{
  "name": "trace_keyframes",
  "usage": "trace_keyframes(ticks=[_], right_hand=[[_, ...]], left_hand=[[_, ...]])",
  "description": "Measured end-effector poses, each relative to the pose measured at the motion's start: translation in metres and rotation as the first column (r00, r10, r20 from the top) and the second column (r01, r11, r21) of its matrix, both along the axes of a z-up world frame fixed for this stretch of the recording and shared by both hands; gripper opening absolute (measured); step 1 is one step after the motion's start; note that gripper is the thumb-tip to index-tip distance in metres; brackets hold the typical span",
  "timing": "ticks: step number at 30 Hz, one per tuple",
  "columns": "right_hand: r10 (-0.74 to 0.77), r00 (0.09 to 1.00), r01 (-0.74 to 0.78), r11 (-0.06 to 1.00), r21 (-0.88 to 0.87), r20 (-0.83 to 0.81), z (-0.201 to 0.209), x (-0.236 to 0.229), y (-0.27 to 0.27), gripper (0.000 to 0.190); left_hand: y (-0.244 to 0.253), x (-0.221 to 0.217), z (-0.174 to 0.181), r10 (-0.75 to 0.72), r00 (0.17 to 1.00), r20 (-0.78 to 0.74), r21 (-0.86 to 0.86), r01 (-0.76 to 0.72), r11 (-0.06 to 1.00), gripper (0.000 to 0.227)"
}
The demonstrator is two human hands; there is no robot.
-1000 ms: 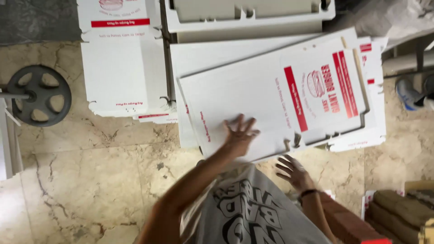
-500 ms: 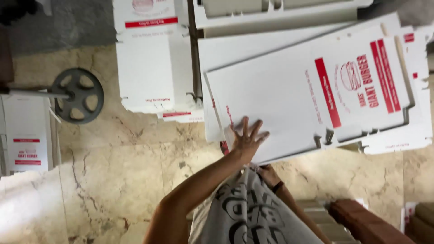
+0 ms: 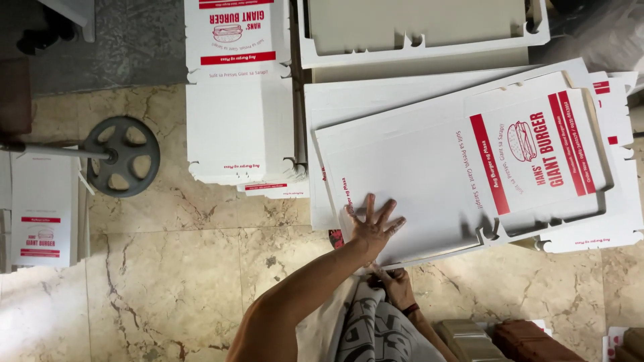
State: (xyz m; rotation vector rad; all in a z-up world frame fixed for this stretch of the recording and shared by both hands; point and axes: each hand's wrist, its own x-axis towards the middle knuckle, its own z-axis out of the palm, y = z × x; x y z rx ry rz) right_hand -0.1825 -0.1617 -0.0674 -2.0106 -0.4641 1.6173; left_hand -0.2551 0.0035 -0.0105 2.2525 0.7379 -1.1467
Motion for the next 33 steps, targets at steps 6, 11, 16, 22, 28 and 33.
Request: trace_keyframes(ticks=[6, 11, 16, 22, 28, 33], right_hand=[[0.019, 1.0, -0.021, 0.992, 0.121, 0.015, -0.036, 0.002, -0.004, 0.036], [-0.16, 0.812, 0.179, 0.984, -0.021, -0.561, -0.049, -0.001, -0.011, 0.042], [0.163, 0.96, -0.186, 0.979, -0.084, -0.229, -0.021, 0.003, 0.012, 0.043], [-0.033, 0.954, 0.061, 0.995, 0.083, -0.296, -0.091, -0.012, -0.027, 0.035], [-0.217, 0.856, 0.216, 0.975, -0.057, -0.47, -0.076, -0.02, -0.021, 0.029], [-0.327, 0.824, 0.167, 0.921, -0.353, -0.463, -0.058, -0.032, -0.006, 0.066]], left_hand=[[-0.002, -0.002, -0.002, 0.004, 0.994, 0.112, 0.066, -0.012, 0.998, 0.098], [0.003, 0.0, 0.015, -0.067, 0.998, -0.021, 0.048, 0.068, 0.997, 0.109], [0.003, 0.0, 0.016, -0.08, 0.996, -0.034, 0.049, 0.082, 0.995, 0.112], [-0.005, 0.001, 0.002, -0.056, 0.998, -0.031, 0.087, 0.059, 0.994, 0.11], [-0.022, -0.012, -0.064, -0.062, 0.983, 0.17, 0.316, 0.005, 0.949, 0.097], [-0.011, -0.018, -0.05, -0.153, 0.975, 0.16, 0.314, 0.097, 0.944, 0.096]])
